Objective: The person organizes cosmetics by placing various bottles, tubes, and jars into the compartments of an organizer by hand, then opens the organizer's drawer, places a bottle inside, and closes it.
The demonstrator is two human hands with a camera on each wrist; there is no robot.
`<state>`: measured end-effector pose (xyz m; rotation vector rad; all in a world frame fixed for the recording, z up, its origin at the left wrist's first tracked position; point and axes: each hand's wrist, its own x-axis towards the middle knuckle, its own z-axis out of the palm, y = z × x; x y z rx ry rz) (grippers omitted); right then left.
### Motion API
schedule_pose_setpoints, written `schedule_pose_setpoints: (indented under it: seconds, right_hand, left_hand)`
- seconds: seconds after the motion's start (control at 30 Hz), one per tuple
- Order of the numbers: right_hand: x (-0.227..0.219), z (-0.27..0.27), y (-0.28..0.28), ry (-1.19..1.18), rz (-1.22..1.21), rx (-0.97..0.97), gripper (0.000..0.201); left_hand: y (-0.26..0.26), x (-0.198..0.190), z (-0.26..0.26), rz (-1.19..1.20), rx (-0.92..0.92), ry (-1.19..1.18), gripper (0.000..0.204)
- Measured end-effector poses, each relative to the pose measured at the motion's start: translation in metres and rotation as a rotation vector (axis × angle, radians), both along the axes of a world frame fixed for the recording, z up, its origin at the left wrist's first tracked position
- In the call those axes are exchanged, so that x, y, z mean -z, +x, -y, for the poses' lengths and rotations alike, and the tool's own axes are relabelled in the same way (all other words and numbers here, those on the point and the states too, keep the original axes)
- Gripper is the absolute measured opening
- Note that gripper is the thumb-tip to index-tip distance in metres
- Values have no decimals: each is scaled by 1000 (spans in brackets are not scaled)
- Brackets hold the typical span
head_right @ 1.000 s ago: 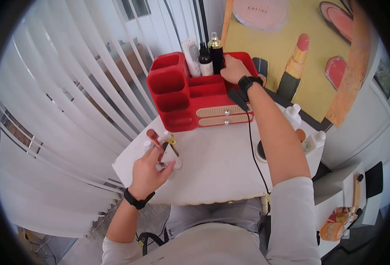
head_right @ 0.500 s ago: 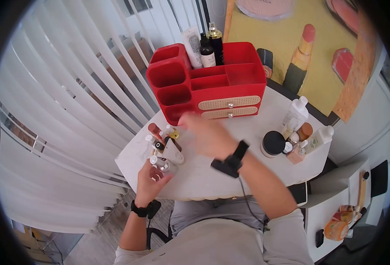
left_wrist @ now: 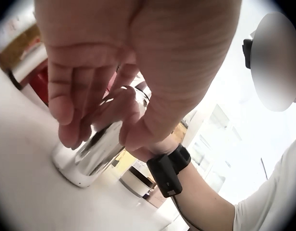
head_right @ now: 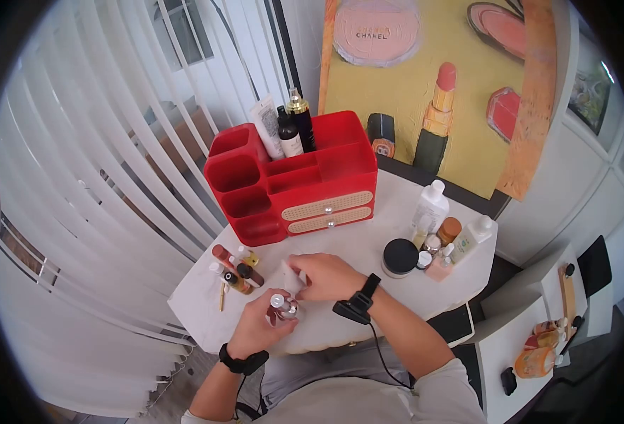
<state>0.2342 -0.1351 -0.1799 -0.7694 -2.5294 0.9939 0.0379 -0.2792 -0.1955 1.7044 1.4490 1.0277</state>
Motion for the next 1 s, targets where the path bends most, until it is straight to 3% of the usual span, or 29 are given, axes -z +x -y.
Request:
schedule_pose_setpoints:
  seconds: [0.13, 0.2, 0.27, 0.4, 0.47, 0.53, 0.67, 0.73, 0.8, 0.93, 1.0]
  right_hand:
    - [-10, -4, 35, 81, -142, 195, 54]
    - [-29, -3, 50, 55, -429, 455, 45]
    - [-45, -7, 62, 53, -528, 509, 44]
    - [-69, -14, 77, -2, -730, 595, 44]
    - [-70, -19, 83, 19, -753, 577, 45]
    - [-72, -21, 88, 32, -778, 556, 45]
    - [-79, -28, 101, 11, -743, 571, 48]
    - [-83, -42, 105, 40, -688, 588, 50]
    - [-86, -72, 102, 175, -798, 565, 54]
    - [-119, -125, 80, 357, -578, 669, 45]
    - [-127, -155, 63, 355, -480, 692, 41]
  left_hand:
    - [6, -30, -28, -3, 15, 80, 44]
    - [11, -65, -57, 24, 10, 268, 41]
    - [23, -104, -101, 73, -10, 510, 37]
    - [39, -160, -199, 135, 54, 511, 29]
    - [44, -163, -253, -74, -104, 556, 33]
    - [45, -149, -305, -122, -131, 565, 33]
    - [58, -149, -317, -226, -140, 463, 26]
    - [60, -147, -317, -483, -172, 459, 36]
    - [64, -149, -311, -472, -187, 440, 46]
    - [57, -146, -304, -433, -185, 459, 67]
    - [53, -145, -296, -406, -168, 566, 66]
